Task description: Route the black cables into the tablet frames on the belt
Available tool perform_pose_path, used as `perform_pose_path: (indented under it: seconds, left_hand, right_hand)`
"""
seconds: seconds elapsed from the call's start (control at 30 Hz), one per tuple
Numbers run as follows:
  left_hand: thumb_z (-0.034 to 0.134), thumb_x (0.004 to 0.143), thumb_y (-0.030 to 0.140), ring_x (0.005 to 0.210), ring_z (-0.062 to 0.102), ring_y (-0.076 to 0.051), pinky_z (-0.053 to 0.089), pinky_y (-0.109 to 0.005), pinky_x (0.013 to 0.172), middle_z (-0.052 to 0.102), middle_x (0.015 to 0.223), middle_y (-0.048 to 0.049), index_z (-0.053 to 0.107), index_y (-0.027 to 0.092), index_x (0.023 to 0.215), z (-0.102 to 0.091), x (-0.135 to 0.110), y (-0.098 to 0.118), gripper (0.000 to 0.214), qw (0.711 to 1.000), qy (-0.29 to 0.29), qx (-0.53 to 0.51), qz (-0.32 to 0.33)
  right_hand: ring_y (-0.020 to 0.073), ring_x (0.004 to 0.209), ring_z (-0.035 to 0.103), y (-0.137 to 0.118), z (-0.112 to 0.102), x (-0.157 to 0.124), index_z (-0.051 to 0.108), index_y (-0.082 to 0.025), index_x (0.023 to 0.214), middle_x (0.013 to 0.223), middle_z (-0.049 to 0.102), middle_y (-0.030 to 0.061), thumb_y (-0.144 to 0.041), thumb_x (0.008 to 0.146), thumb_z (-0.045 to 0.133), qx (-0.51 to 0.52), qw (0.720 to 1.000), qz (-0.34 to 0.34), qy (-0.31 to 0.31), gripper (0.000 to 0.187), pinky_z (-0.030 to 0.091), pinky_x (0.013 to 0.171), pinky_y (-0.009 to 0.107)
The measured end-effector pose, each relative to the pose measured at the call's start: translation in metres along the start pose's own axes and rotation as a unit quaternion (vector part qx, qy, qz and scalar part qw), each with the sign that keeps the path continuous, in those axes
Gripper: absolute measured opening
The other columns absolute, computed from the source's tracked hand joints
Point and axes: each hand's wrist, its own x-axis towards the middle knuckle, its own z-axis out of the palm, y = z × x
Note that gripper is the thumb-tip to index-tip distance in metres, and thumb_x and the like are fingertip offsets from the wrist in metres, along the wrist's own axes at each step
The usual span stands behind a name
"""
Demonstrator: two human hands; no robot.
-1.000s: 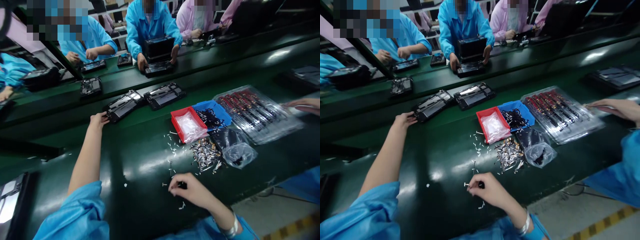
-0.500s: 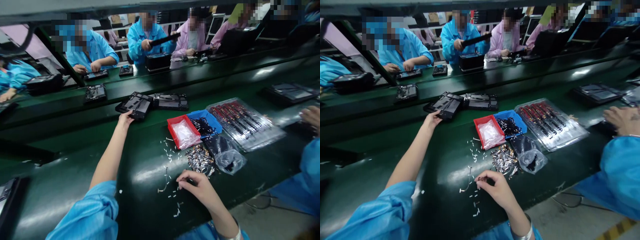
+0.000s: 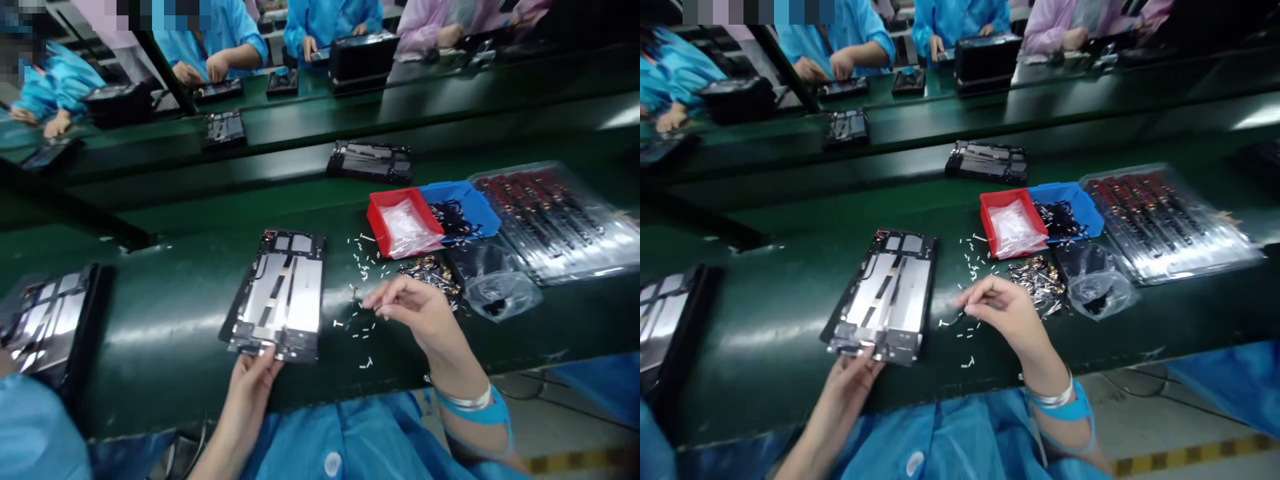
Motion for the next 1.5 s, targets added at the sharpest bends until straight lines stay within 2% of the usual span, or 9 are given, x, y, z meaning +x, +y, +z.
perform_pose_path:
  seconds: [0.1, 0.23, 0.3, 0.4, 0.5, 0.6, 0.7, 1.03, 1.5]
  left_hand:
    - [0.083, 0.067, 0.038, 0.106, 0.067, -0.028, 0.057, -0.035, 0.085, 0.073, 0.108, -0.0079, 0.074, 0.023, 0.097, -0.016, -0.026, -0.029, 0.035, 0.983, -0.134, 0.023, -0.122]
    - [0.071, 0.079, 0.042, 0.105, 0.067, -0.030, 0.053, -0.037, 0.086, 0.071, 0.110, -0.0142, 0.073, 0.019, 0.109, -0.025, -0.044, -0.013, 0.038, 0.885, -0.374, 0.146, -0.236]
    - [0.063, 0.087, 0.038, 0.096, 0.070, -0.025, 0.053, -0.035, 0.085, 0.074, 0.101, -0.0108, 0.075, 0.020, 0.102, -0.029, -0.043, 0.006, 0.026, 0.867, -0.422, 0.234, -0.123]
    - [0.053, 0.092, 0.026, 0.080, 0.069, -0.020, 0.054, -0.032, 0.075, 0.074, 0.086, -0.0069, 0.072, 0.021, 0.093, -0.036, -0.027, 0.026, 0.020, 0.863, -0.305, 0.343, 0.211]
    - [0.054, 0.089, 0.016, 0.094, 0.067, -0.022, 0.053, -0.036, 0.083, 0.071, 0.101, -0.0110, 0.067, 0.018, 0.105, -0.042, 0.000, 0.029, 0.021, 0.745, -0.165, 0.446, 0.469]
    - [0.053, 0.089, 0.017, 0.107, 0.063, -0.028, 0.052, -0.041, 0.087, 0.065, 0.119, -0.0176, 0.058, 0.013, 0.122, -0.045, 0.024, 0.024, 0.034, 0.607, -0.155, 0.550, 0.552]
    - [0.049, 0.092, 0.024, 0.111, 0.060, -0.030, 0.052, -0.041, 0.083, 0.060, 0.126, -0.0199, 0.054, 0.012, 0.130, -0.044, 0.035, 0.023, 0.039, 0.536, -0.169, 0.607, 0.562]
    - [0.048, 0.095, 0.034, 0.113, 0.058, -0.030, 0.047, -0.036, 0.081, 0.059, 0.130, -0.0156, 0.058, 0.022, 0.129, -0.044, 0.036, 0.023, 0.038, 0.486, -0.156, 0.662, 0.549]
    - [0.046, 0.096, 0.033, 0.114, 0.060, -0.029, 0.045, -0.037, 0.081, 0.061, 0.130, -0.0165, 0.064, 0.017, 0.119, -0.034, 0.035, 0.032, 0.034, 0.428, -0.158, 0.687, 0.566]
  right_hand:
    - [0.0133, 0.063, 0.065, -0.003, 0.026, 0.016, 0.061, -0.019, 0.062, 0.068, 0.069, 0.0018, -0.040, 0.065, 0.082, -0.024, 0.999, 0.005, -0.039, 0.030, 0.054, 0.057, 0.026]
    - [0.0104, 0.060, 0.060, 0.008, 0.066, 0.035, 0.062, -0.019, 0.065, 0.066, 0.066, -0.0007, -0.035, 0.062, 0.082, -0.056, 0.993, 0.061, -0.084, 0.026, 0.050, 0.055, 0.024]
    - [0.0110, 0.063, 0.061, 0.018, 0.085, 0.041, 0.061, -0.019, 0.066, 0.069, 0.066, -0.0003, -0.034, 0.061, 0.081, -0.061, 0.989, 0.083, -0.103, 0.026, 0.051, 0.059, 0.026]
    - [0.0108, 0.065, 0.060, 0.034, 0.104, 0.048, 0.060, -0.019, 0.067, 0.069, 0.064, -0.0012, -0.029, 0.061, 0.079, -0.071, 0.988, 0.097, -0.102, 0.022, 0.051, 0.064, 0.028]
    - [0.0095, 0.063, 0.057, 0.045, 0.112, 0.053, 0.060, -0.018, 0.068, 0.066, 0.062, -0.0028, -0.021, 0.062, 0.074, -0.105, 0.986, 0.100, -0.089, 0.015, 0.049, 0.065, 0.027]
    - [0.0090, 0.062, 0.056, 0.049, 0.113, 0.057, 0.061, -0.018, 0.068, 0.066, 0.061, -0.0032, -0.017, 0.064, 0.072, -0.141, 0.982, 0.092, -0.085, 0.011, 0.048, 0.065, 0.027]
    - [0.0093, 0.063, 0.056, 0.049, 0.113, 0.059, 0.062, -0.018, 0.069, 0.066, 0.062, -0.0030, -0.016, 0.065, 0.071, -0.173, 0.978, 0.077, -0.090, 0.010, 0.048, 0.064, 0.027]
    - [0.0095, 0.061, 0.055, 0.049, 0.114, 0.058, 0.063, -0.018, 0.070, 0.067, 0.063, -0.0023, -0.020, 0.069, 0.071, -0.238, 0.966, 0.048, -0.088, 0.008, 0.045, 0.059, 0.025]
    - [0.0086, 0.056, 0.048, 0.043, 0.101, 0.069, 0.068, -0.016, 0.072, 0.061, 0.060, -0.0025, -0.020, 0.073, 0.068, -0.330, 0.933, 0.035, -0.136, 0.004, 0.037, 0.057, 0.026]
